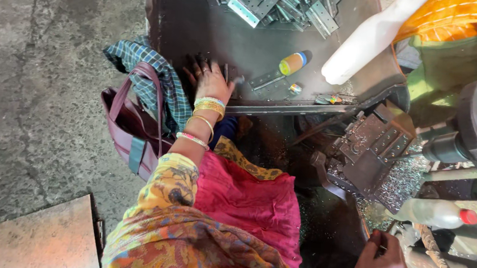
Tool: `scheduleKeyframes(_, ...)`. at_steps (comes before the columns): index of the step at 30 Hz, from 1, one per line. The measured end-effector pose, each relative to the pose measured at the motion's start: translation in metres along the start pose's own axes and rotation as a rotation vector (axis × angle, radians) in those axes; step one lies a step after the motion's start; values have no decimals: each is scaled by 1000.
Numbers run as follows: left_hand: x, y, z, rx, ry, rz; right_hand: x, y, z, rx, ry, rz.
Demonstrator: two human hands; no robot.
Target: The person repeatedly picks up small metal plates from a bin, places them under a drill press, operates the machine to drill holes, and then removes the finished plates. This cycle is performed continuously throughout the clip.
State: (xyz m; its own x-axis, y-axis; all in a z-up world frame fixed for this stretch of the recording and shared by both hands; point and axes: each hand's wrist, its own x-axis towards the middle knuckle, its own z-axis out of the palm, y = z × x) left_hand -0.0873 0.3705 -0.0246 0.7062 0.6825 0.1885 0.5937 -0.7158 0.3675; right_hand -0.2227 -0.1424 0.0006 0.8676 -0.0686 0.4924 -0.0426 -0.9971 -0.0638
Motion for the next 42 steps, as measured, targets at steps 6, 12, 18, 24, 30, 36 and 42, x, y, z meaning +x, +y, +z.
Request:
scheduleKeyframes(6, 12, 9, -8, -32, -176, 158, 5, 0, -1, -33, 15, -25)
scheduleKeyframes(12, 13, 10, 2, -131, -77, 223, 3, -1, -2, 4, -8, -19)
scheduleKeyframes(18, 6, 25, 10, 58, -16, 258, 1, -8, -4, 0, 37, -24)
scheduleKeyframes(24, -1, 28, 2, 121, 93, 109, 0, -9, -1, -6, 3, 43)
scheduleKeyframes(30, 19, 19, 26, 230, -39, 100, -3, -11, 2, -8, -36, 83)
scheduleKeyframes(36, 34, 12, 53, 260, 187, 153, -3, -6, 7, -27, -111, 100)
scheduleKeyframes(42, 11, 8, 16, 237, 154, 202, -3, 1, 15, -96, -206, 117)
